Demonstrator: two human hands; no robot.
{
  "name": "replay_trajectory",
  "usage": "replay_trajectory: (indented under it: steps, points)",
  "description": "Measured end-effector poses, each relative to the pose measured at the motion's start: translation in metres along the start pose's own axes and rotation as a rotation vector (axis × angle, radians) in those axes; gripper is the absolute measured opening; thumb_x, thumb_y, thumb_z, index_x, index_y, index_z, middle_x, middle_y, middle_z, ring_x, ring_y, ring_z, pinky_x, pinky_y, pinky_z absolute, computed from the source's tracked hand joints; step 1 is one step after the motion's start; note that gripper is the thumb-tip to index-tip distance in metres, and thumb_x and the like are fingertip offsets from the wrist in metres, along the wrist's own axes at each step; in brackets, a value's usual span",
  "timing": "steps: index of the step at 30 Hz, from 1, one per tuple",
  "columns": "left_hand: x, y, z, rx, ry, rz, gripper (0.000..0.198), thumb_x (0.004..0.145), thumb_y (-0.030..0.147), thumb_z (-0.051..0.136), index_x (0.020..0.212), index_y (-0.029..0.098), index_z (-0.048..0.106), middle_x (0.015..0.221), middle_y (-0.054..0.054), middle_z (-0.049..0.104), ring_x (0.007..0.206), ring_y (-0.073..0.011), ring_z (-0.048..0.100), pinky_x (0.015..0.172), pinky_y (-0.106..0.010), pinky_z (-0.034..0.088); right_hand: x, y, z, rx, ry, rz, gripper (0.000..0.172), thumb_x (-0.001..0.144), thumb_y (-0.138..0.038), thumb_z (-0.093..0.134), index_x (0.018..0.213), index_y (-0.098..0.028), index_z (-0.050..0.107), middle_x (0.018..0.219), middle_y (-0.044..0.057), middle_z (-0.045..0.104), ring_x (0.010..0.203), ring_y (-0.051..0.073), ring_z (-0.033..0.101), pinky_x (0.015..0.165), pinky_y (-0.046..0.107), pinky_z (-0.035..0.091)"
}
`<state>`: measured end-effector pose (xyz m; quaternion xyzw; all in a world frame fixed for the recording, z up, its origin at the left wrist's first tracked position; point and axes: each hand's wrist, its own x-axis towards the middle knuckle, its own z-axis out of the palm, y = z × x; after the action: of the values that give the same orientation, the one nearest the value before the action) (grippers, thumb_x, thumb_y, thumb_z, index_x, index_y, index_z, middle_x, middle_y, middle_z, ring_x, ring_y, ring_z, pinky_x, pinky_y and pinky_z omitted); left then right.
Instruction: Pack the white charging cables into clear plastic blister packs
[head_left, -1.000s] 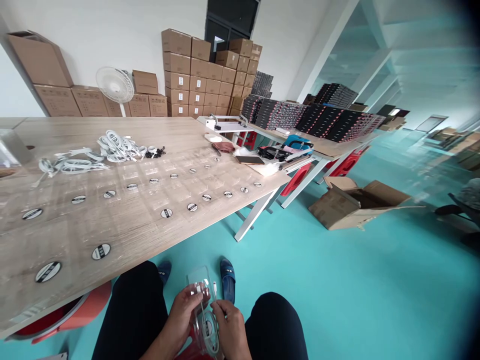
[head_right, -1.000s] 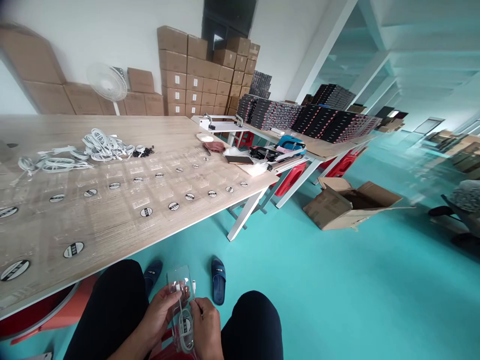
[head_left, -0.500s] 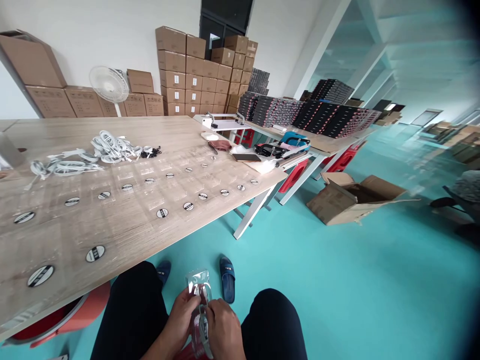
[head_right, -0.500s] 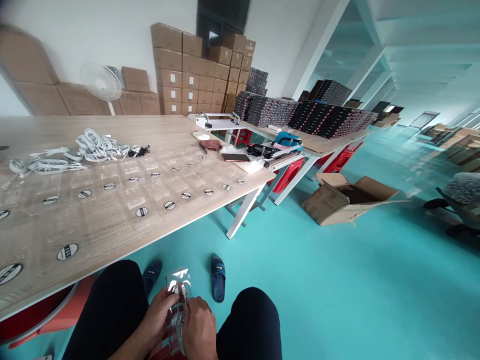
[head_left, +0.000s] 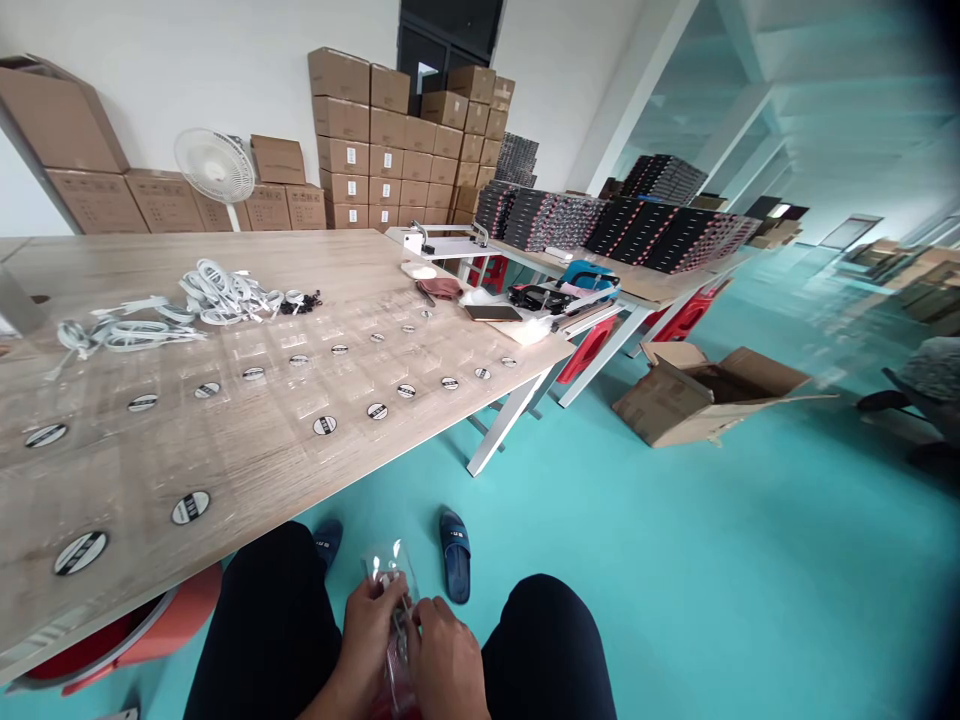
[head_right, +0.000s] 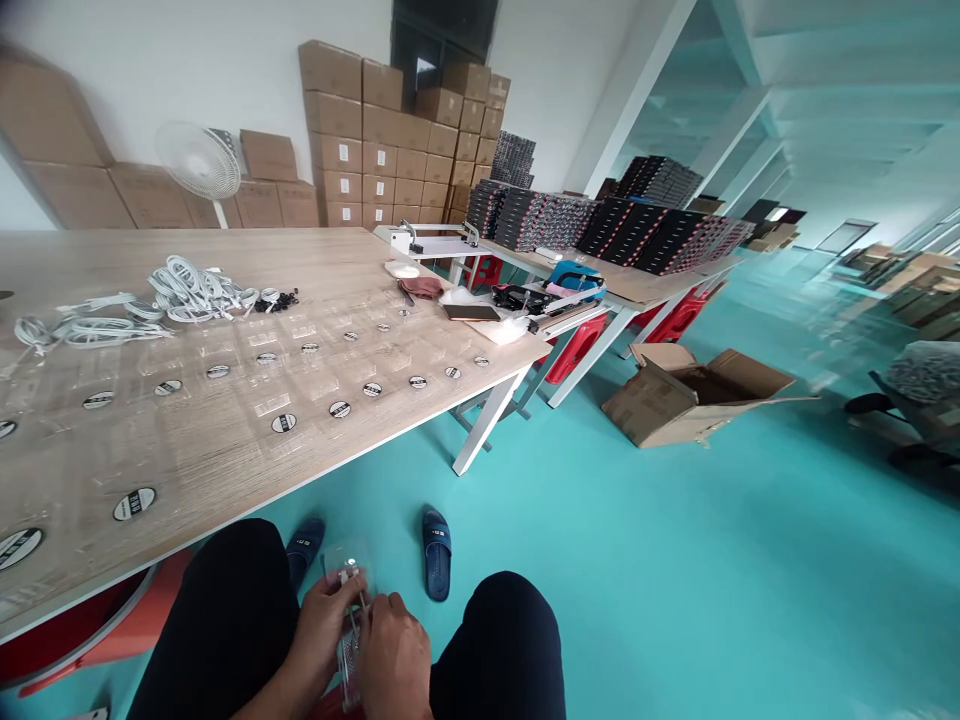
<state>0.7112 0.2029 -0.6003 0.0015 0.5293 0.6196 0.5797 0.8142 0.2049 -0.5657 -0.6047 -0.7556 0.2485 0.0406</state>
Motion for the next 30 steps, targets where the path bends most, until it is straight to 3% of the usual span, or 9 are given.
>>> replay_trajectory:
  steps: [3, 8, 10, 13, 16, 20, 25, 30]
  points:
    - [0.000, 0.010, -0.003, -0.072, 0.031, -0.027, 0.036, 0.059, 0.038, 0.093, 0.066, 0.018, 0.064, 0.056, 0.004, 0.057, 0.053, -0.0132, 0.057, 0.055, -0.027, 0.050, -0.008, 0.009, -0.007, 0.098, -0.048, -0.018, 0.014, 0.083, -0.016, 0.060, 0.093, -0.023, 0.068, 0.097, 0.007, 0.072, 0.078, 0.022, 0.070, 0.066, 0.029, 0.044]
    - [-0.002, 0.018, -0.006, -0.202, 0.056, -0.086, 0.029, 0.065, 0.027, 0.091, 0.073, 0.018, 0.065, 0.069, 0.003, 0.059, 0.063, -0.0129, 0.061, 0.068, -0.030, 0.059, -0.017, 0.031, -0.006, 0.347, -0.106, 0.001, 0.011, 0.075, -0.015, 0.064, 0.081, -0.024, 0.062, 0.089, 0.001, 0.066, 0.068, 0.016, 0.061, 0.065, 0.026, 0.045]
    - [-0.003, 0.018, -0.006, -0.236, 0.065, -0.111, 0.025, 0.069, 0.024, 0.088, 0.076, 0.017, 0.065, 0.072, 0.003, 0.059, 0.066, -0.0129, 0.063, 0.071, -0.031, 0.060, -0.019, 0.037, 0.003, 0.349, -0.011, 0.009, 0.013, 0.074, -0.015, 0.065, 0.081, -0.024, 0.061, 0.089, 0.001, 0.065, 0.072, 0.018, 0.061, 0.068, 0.028, 0.047]
    - [-0.002, 0.018, -0.005, -0.268, 0.089, -0.131, 0.019, 0.075, 0.021, 0.083, 0.077, 0.017, 0.065, 0.073, 0.002, 0.059, 0.068, -0.0136, 0.064, 0.074, -0.033, 0.061, -0.023, 0.042, 0.019, 0.344, 0.200, -0.003, 0.026, 0.075, -0.013, 0.068, 0.096, -0.026, 0.062, 0.107, 0.005, 0.064, 0.092, 0.023, 0.064, 0.078, 0.032, 0.052]
    - [-0.002, 0.018, -0.005, -0.290, 0.127, -0.135, 0.015, 0.081, 0.021, 0.078, 0.078, 0.018, 0.063, 0.074, 0.001, 0.061, 0.069, -0.0151, 0.067, 0.074, -0.033, 0.061, -0.025, 0.043, 0.026, 0.250, 0.287, -0.156, 0.036, 0.077, -0.012, 0.071, 0.108, -0.030, 0.063, 0.121, 0.007, 0.061, 0.108, 0.028, 0.062, 0.088, 0.038, 0.053]
    - [-0.002, 0.018, -0.005, -0.307, 0.141, -0.106, 0.011, 0.085, 0.019, 0.073, 0.083, 0.019, 0.062, 0.075, 0.002, 0.062, 0.070, -0.0149, 0.069, 0.077, -0.033, 0.062, -0.022, 0.041, 0.023, 0.063, 0.319, -0.343, 0.021, 0.081, -0.011, 0.072, 0.093, -0.028, 0.065, 0.104, 0.004, 0.064, 0.096, 0.026, 0.062, 0.080, 0.038, 0.051]
    - [0.003, 0.015, -0.010, -0.318, 0.131, -0.100, 0.013, 0.085, 0.016, 0.073, 0.083, 0.018, 0.061, 0.074, 0.002, 0.063, 0.069, -0.0160, 0.070, 0.073, -0.033, 0.063, -0.015, 0.031, 0.021, -0.065, 0.397, -0.408, 0.019, 0.079, -0.014, 0.077, 0.077, -0.024, 0.061, 0.085, 0.002, 0.061, 0.077, 0.022, 0.058, 0.066, 0.035, 0.043]
    - [0.007, 0.014, -0.013, -0.355, 0.156, -0.124, 0.014, 0.087, 0.011, 0.070, 0.079, 0.017, 0.059, 0.071, 0.003, 0.061, 0.065, -0.0114, 0.066, 0.075, -0.031, 0.063, -0.017, 0.024, 0.022, -0.051, 0.380, -0.425, 0.014, 0.085, -0.018, 0.071, 0.076, -0.024, 0.063, 0.080, 0.002, 0.059, 0.074, 0.022, 0.056, 0.068, 0.037, 0.041]
